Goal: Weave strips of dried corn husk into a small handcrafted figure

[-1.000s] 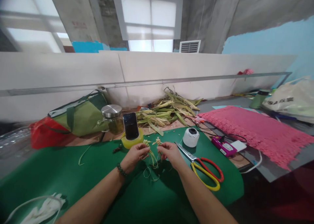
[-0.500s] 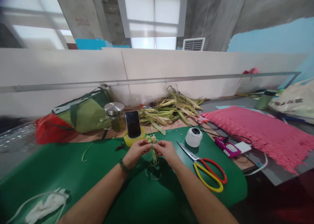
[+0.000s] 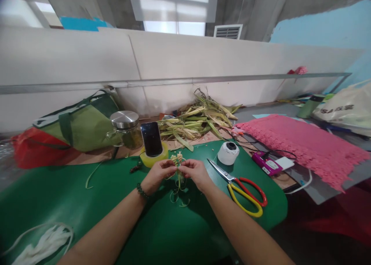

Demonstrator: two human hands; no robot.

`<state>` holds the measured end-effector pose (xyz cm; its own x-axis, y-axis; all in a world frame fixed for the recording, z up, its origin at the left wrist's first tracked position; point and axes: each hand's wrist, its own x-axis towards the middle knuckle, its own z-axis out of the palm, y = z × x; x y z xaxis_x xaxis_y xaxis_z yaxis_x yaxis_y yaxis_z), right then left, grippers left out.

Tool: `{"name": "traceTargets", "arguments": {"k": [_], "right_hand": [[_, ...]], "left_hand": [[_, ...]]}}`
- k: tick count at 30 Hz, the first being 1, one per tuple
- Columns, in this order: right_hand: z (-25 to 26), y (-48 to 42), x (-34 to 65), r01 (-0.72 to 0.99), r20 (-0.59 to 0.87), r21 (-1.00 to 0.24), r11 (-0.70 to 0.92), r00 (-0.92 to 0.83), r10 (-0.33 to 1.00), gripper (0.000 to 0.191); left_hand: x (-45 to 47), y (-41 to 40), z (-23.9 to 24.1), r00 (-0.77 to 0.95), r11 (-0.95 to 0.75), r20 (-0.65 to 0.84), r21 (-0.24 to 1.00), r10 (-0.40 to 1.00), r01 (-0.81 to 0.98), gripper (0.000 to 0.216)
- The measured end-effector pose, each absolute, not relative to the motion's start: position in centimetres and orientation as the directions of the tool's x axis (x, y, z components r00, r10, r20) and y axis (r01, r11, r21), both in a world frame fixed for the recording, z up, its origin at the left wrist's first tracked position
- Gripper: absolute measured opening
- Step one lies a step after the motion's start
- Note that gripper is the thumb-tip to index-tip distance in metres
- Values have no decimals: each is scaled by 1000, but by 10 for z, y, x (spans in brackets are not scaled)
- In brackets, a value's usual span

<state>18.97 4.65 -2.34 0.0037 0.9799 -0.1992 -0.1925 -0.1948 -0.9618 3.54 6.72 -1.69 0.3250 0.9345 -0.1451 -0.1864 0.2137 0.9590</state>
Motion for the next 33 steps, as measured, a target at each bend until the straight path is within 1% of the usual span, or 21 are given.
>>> {"name": "traceTargets", "arguments": {"k": [7,10,18,26,33], "right_hand": [[-28,47,192,-142,-154,-978,-155,-18,988,41],[-28,46,191,-142,-144,-980,-142,6,990,40],[-22,43,188,-141,-151,-979,-149,2,989,39],[-22,44,188,-134,-125,-983,-128,-34,992,36],[-24,43,187,-141,-133,-980,-142,-70,989,36]], "left_hand": [[36,63,-11,304,223,-157,955,940,-195,37],[37,62,-10,291,215,-153,957,944,-196,38],[37,62,-13,285,212,-149,956,947,-203,38],[37,64,-14,286,222,-158,953,945,-206,35],[36,63,-11,340,179,-109,967,934,-181,32]]}}
